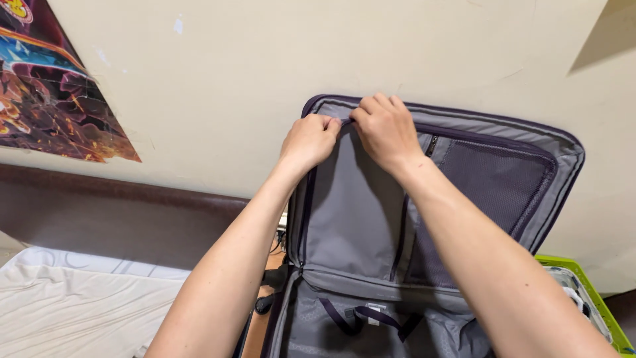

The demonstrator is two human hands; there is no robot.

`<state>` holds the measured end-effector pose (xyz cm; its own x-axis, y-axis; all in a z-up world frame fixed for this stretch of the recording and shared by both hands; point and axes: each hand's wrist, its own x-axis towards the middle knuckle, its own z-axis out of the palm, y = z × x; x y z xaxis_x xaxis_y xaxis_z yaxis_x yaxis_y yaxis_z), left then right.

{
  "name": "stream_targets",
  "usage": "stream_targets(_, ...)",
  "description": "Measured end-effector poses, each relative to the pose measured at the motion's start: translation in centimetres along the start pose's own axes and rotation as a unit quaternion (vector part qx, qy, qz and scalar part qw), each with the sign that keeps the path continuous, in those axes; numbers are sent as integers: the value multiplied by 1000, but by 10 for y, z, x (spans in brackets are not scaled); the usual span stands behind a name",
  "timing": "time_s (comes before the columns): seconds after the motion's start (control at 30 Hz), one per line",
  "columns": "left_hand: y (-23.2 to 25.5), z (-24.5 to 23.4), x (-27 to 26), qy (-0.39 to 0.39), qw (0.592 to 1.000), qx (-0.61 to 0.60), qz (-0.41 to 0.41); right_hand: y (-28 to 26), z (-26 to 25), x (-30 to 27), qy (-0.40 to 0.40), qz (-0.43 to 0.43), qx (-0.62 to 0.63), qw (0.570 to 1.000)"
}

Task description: Unpacking clothes from a suitcase and organizing them on a bed.

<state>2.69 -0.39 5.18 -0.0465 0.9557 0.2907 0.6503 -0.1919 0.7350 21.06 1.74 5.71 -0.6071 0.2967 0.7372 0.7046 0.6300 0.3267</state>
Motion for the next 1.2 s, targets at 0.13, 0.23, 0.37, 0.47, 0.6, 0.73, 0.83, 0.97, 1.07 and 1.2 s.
stream_targets(0.13, -9, -7, -14, -22, 999, -32, -37, -1, -3, 1, 3, -27, -36, 999)
stream_targets(0.23, -18, -6, -23, -7, 998, -18, -56, -1, -5, -1, 4, -26, -44, 999)
stream_targets(0.37, -92, 24, -39, 28, 998, 20, -57, 11, 3, -8, 1, 3, -45, 999)
stream_targets(0.47, -146, 55, -88, -34, 994, 9, -105, 16, 10, -13, 1, 29, -41, 999)
stream_targets(0.6, -205, 98, -170, -65, 980, -33, -187, 13, 15, -16, 4, 30, -38, 999)
stream_targets(0.73, -163, 86, -210, -111, 936, -52, -331, 7, 16, -20, 11, 42, -22, 999)
stream_targets(0.83, -155, 81, -216, -101, 931, -73, -344, -11, 6, -25, 33, 62, 5, 998)
stream_targets(0.97, -158, 81, -211, -31, 966, 1, -256, -52, 2, -50, 54, 95, 41, 993)
stream_targets(1.07, -155, 82, -212, -43, 971, 50, -232, -98, 7, -91, 47, 134, 96, 985)
stream_targets(1.2, -159, 90, -212, -48, 976, 139, -160, -160, 16, -161, -9, 211, 206, 956)
